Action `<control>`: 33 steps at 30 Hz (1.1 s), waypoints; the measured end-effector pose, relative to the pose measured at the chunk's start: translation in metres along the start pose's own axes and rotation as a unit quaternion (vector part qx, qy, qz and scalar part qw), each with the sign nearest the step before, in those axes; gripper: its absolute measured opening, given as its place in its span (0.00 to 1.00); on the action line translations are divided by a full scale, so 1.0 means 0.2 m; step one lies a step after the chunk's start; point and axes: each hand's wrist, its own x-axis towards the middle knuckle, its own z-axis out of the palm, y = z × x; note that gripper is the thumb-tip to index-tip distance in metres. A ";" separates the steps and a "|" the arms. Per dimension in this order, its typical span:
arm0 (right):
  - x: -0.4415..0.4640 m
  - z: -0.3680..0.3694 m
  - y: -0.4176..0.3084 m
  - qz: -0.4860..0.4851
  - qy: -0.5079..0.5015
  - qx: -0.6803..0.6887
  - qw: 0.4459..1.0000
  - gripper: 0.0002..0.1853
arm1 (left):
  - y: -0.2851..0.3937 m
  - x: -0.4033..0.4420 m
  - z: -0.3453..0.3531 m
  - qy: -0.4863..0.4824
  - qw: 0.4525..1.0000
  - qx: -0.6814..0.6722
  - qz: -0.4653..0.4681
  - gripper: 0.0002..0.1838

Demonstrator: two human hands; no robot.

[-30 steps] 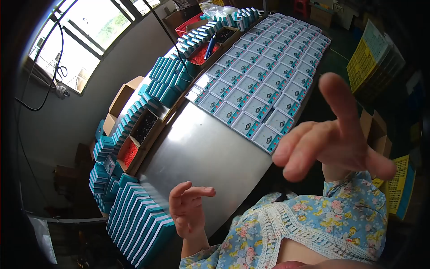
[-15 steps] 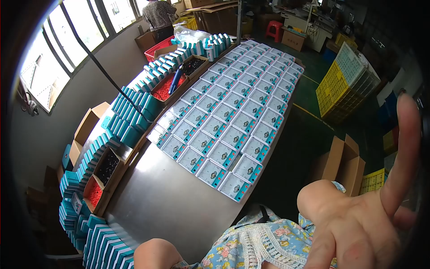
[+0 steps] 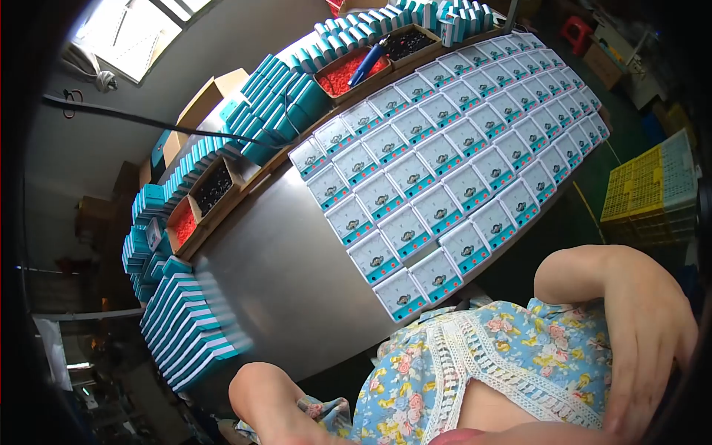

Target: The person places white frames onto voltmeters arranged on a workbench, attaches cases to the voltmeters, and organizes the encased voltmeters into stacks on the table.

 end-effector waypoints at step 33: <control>-2.25 -2.15 0.55 0.761 0.267 -0.566 0.173 0.58 | 0.44 -2.93 -0.15 -0.668 0.039 0.249 -0.700 0.70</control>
